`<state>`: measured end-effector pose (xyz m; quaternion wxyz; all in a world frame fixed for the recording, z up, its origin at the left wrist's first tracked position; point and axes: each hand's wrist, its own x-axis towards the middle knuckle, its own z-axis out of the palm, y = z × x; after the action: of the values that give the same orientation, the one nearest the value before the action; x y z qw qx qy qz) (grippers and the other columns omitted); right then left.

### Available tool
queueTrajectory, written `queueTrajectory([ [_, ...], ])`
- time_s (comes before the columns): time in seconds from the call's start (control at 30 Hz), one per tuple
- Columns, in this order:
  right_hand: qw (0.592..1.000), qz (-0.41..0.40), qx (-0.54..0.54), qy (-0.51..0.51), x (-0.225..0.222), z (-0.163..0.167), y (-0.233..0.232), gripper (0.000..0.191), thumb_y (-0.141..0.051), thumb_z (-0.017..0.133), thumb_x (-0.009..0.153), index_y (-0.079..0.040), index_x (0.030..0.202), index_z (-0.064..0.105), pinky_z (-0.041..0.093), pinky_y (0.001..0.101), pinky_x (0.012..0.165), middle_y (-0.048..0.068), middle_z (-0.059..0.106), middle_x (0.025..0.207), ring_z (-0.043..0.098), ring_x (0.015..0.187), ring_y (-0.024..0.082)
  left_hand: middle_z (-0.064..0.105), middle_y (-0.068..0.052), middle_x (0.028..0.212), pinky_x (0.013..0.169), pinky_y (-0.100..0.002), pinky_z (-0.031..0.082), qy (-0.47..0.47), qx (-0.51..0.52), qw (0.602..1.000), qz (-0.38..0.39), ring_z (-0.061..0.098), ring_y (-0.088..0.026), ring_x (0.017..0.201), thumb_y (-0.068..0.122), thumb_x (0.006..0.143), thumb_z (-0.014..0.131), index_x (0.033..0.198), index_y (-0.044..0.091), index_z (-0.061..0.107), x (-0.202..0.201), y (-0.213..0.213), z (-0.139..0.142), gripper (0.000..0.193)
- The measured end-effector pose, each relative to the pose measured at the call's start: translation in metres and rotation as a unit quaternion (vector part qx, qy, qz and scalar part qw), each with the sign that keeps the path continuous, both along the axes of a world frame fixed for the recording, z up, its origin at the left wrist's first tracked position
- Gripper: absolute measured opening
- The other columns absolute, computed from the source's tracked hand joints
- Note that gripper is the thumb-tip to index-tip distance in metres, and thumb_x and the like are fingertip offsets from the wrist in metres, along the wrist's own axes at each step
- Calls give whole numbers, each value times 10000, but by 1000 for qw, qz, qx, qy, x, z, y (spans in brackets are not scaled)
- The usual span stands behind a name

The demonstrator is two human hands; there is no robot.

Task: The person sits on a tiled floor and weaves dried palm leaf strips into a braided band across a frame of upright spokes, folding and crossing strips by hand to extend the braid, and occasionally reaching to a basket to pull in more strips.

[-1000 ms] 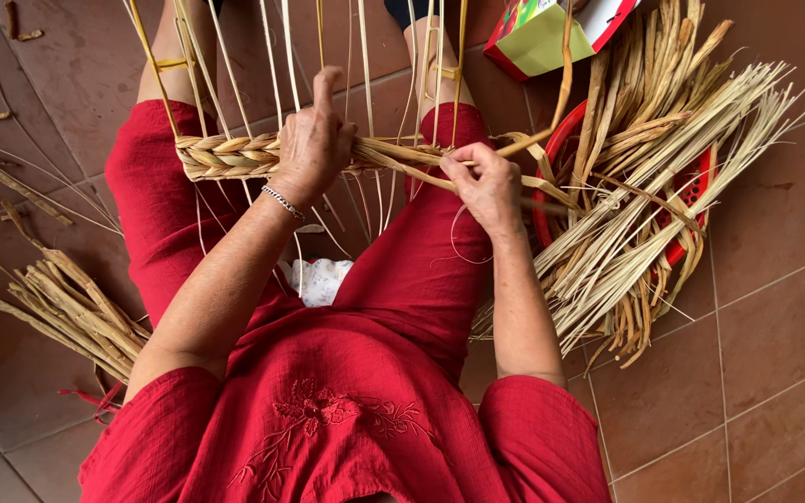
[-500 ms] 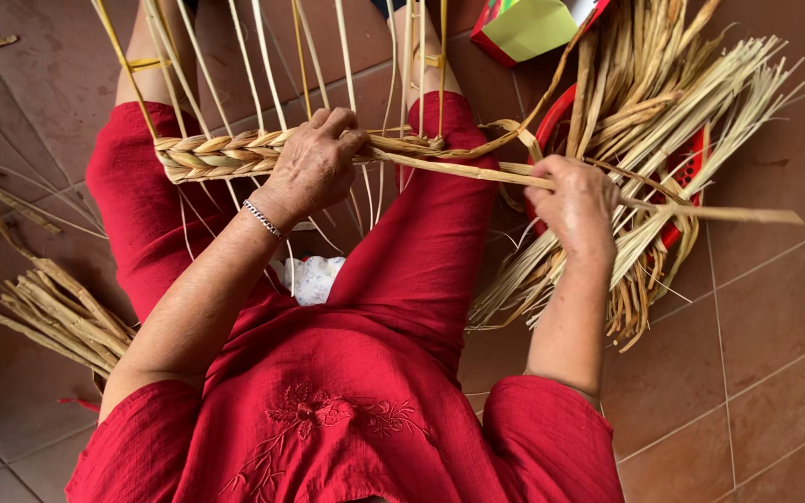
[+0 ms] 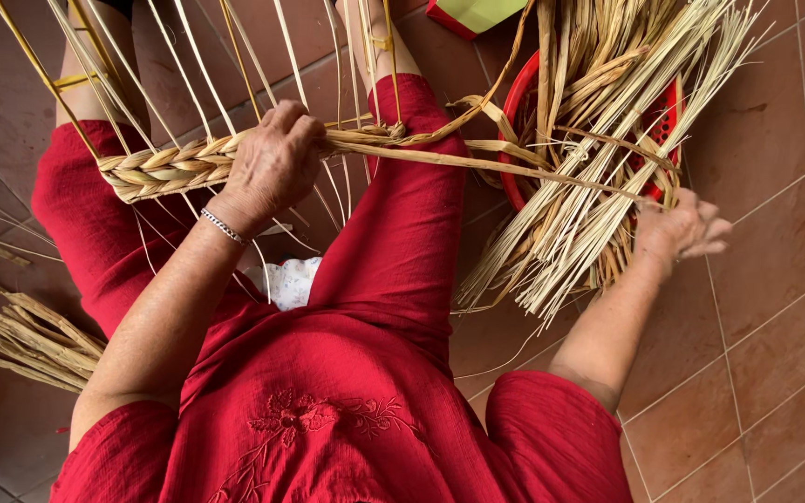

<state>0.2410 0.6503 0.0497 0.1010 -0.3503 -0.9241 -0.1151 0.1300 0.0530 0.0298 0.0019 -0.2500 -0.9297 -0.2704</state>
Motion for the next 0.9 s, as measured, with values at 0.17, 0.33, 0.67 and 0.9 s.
queueTrajectory([
  [0.17,982,184,20,-27,-3,68,-76,503,-264,940,621,-192,1083,756,273,655,1101,159,649,1286,492,1325,408,558,-148,960,574,-366,557,-13,-77,996,-40,588,-261,827,179,1001,634,1127,142,673,1,24,0,138],
  [0.33,744,365,-559,32,-12,85,-227,117,3,779,885,-62,981,761,573,274,783,74,749,986,696,893,151,643,-101,929,552,-324,537,-94,33,993,64,632,-212,725,149,1147,549,1082,53,570,-12,23,-23,118],
  [0.67,581,435,-687,-20,-134,-2,-414,461,-10,553,1000,36,1443,434,616,236,549,174,555,1425,698,622,105,734,-102,1010,718,-267,643,-280,499,799,186,722,-120,825,134,1142,414,1199,48,417,-13,-15,-14,104],
  [0.9,527,244,-813,46,-148,-37,-420,239,-56,674,1077,36,1298,681,471,240,576,298,677,1273,572,748,124,753,-105,919,609,-280,629,-289,541,742,270,724,-124,709,124,1082,487,1178,65,369,-23,-6,-26,163],
])
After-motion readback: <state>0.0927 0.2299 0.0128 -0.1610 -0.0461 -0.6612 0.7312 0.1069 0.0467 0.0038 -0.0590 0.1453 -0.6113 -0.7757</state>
